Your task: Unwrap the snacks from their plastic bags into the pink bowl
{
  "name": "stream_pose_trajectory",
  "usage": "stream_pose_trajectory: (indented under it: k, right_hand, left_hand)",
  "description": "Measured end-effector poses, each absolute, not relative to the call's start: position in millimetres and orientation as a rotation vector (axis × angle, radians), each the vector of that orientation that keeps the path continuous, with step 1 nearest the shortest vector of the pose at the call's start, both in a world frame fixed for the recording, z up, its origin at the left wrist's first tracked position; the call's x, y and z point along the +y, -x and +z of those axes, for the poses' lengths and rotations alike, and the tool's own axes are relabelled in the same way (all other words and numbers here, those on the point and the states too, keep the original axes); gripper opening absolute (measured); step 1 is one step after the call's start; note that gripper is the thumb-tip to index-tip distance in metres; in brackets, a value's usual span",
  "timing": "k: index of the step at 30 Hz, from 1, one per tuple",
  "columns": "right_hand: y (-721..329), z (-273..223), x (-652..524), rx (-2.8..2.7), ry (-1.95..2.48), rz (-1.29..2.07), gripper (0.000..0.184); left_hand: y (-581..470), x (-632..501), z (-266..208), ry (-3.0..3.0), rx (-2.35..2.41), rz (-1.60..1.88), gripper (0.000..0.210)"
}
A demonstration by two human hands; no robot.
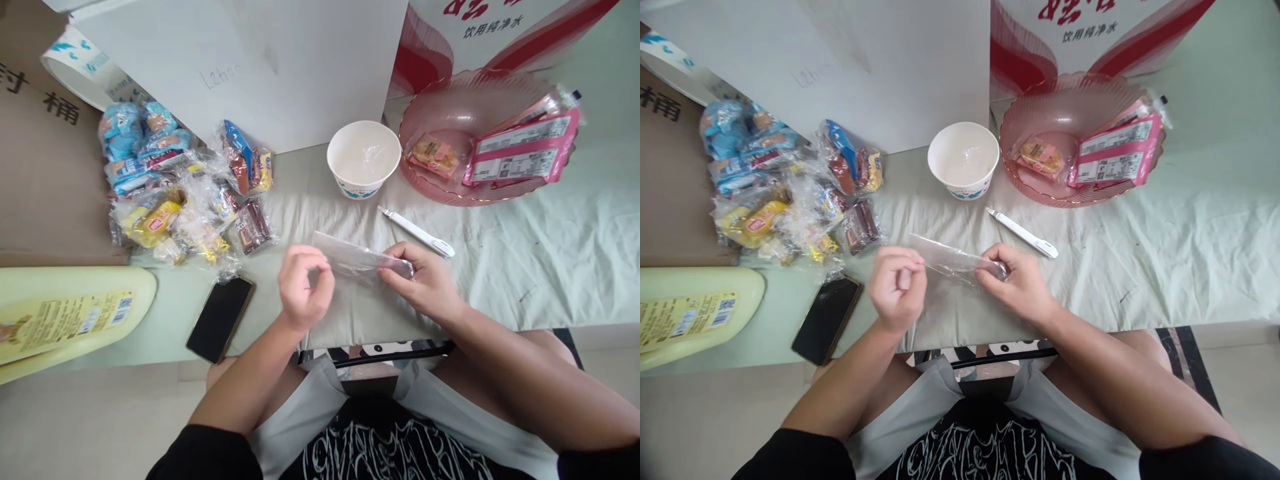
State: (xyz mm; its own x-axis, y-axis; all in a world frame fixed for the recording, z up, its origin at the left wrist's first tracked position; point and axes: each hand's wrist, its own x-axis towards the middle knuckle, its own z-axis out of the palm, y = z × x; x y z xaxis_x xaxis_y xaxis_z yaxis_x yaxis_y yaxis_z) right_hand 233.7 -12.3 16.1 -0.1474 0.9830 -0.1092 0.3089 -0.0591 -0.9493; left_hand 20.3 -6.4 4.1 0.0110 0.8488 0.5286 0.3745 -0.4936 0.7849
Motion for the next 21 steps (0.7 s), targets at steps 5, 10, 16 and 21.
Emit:
stream_pose_trajectory:
  k: [5, 10, 16, 21]
  right_hand:
    - [-225.9, 14.8, -22.3, -1.699, 1.087, 1.281, 0.01]
    - [-223.6, 14.6, -25.2, -1.76, 0.958, 1.405, 0.007]
    - [-224.3, 7.9, -23.7, -1.566, 1.265, 1.309, 0.01]
    - [-225.1, 4.9, -20.9, -1.483, 1.301, 1.283, 0.028]
  left_hand:
    - [-27.4, -14.0, 3.0, -1.69, 1.059, 1.031, 0.04]
    - [-27.5, -12.1, 5.2, -1.463, 0.926, 0.708, 0.043]
    - [-29.5, -10.4, 5.7, -1.231, 1.032, 0.794, 0.045]
    - [-28.6, -8.9, 6.2, -1.126, 1.0, 0.79, 0.046]
